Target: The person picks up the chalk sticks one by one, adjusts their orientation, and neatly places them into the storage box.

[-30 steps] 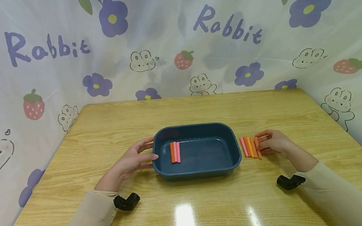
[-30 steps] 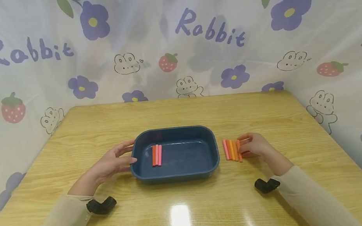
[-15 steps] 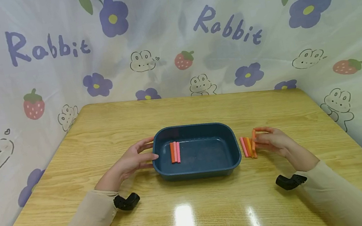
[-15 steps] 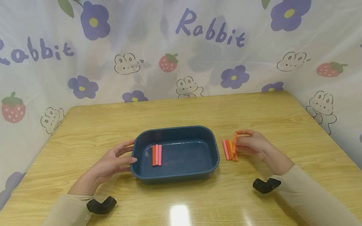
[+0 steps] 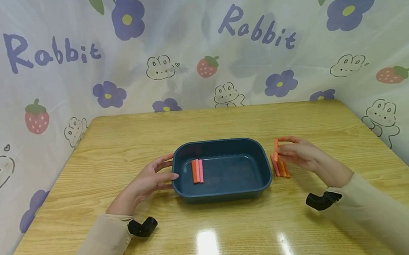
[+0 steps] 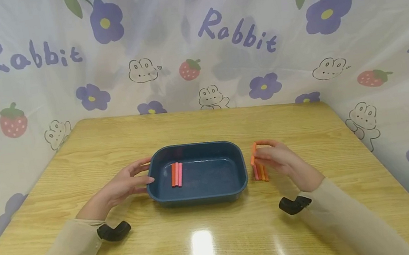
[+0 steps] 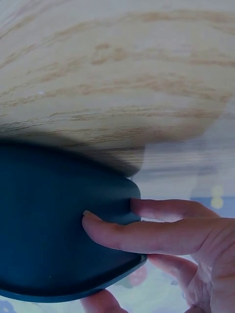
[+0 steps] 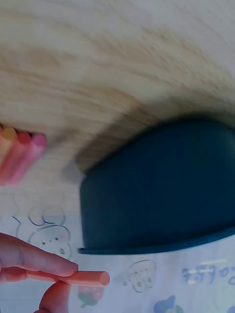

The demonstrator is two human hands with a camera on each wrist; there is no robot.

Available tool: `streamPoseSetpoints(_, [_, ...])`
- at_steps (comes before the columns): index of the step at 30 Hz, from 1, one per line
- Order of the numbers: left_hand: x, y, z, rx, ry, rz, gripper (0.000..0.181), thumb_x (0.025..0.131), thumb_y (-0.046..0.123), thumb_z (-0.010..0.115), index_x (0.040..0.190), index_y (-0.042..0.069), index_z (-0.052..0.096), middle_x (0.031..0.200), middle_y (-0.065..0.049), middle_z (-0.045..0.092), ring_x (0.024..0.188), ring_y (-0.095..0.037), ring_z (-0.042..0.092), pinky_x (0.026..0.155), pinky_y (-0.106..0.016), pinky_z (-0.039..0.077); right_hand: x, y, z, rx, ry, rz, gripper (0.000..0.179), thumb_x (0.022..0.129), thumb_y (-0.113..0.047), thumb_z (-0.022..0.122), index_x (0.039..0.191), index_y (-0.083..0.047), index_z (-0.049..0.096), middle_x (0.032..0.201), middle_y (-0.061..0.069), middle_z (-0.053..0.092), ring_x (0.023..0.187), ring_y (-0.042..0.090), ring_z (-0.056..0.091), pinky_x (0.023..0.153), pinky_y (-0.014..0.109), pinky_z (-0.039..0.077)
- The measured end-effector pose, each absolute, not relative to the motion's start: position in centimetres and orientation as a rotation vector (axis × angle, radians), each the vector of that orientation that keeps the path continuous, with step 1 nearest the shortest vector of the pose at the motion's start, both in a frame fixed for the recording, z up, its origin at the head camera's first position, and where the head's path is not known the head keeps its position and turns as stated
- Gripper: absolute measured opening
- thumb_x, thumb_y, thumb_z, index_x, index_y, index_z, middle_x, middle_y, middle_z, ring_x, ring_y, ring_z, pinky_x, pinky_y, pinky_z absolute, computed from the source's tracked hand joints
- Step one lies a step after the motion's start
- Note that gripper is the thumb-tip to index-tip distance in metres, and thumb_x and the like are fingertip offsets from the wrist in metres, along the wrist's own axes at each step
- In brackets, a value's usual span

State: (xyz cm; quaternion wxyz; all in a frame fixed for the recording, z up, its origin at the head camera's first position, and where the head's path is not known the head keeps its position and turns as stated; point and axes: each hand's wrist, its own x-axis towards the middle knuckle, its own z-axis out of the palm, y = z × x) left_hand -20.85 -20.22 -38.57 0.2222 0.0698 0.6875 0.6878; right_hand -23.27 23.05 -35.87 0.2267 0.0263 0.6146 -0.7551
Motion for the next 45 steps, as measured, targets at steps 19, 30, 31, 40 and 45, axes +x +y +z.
streamPoseSetpoints(19, [-20.8,-20.2,-38.5,0.194,1.896,1.904,0.075,0.086,0.003,0.063,0.148,0.005,0.020,0.146,-0.025,0.021,0.107,-0.036,0.055,0.083,-0.045,0.051,-24.9,18.7,-33.7,0.057,1.687,-1.988,0.062,0.094,0.005,0.046,0.146,0.002,0.014,0.131,0.020,0.035,0.084,0.013,0.064,0.087,0.028,0.050])
streamPoseSetpoints(30, [-21.0,-20.3,-38.4,0.199,1.903,1.892,0.076,0.086,0.003,0.063,0.148,0.006,0.019,0.146,-0.024,0.020,0.109,-0.037,0.054,0.083,-0.045,0.051,-25.1,15.8,-32.5,0.002,1.740,-1.918,0.058,0.092,0.006,0.046,0.144,0.003,0.021,0.106,0.010,0.051,0.081,0.014,0.063,0.087,0.029,0.050])
streamPoseSetpoints(31, [-20.9,-20.4,-38.4,0.203,1.901,1.892,0.076,0.086,0.003,0.063,0.148,0.005,0.019,0.146,-0.025,0.020,0.109,-0.038,0.054,0.083,-0.045,0.051,-25.1,15.5,-32.5,0.007,1.739,-1.918,0.057,0.092,0.006,0.047,0.144,0.003,0.022,0.106,0.010,0.051,0.082,0.014,0.063,0.088,0.030,0.050])
streamPoseSetpoints(40, [-20.7,-20.3,-38.3,0.207,1.903,1.891,0.076,0.087,0.003,0.063,0.148,0.005,0.018,0.147,-0.026,0.019,0.111,-0.039,0.052,0.083,-0.045,0.051,-25.9,12.8,-32.6,0.077,1.730,-1.892,0.058,0.091,0.006,0.049,0.143,0.000,0.026,0.121,0.016,0.044,0.077,0.014,0.059,0.095,0.035,0.045])
streamPoseSetpoints(45, [-20.7,-20.3,-38.3,0.202,1.909,1.890,0.076,0.087,0.004,0.062,0.148,0.005,0.018,0.147,-0.025,0.019,0.111,-0.039,0.052,0.083,-0.045,0.051,-26.5,11.5,-32.6,0.095,1.713,-1.866,0.057,0.092,0.006,0.047,0.144,0.001,0.024,0.128,0.018,0.040,0.088,0.017,0.056,0.098,0.035,0.041])
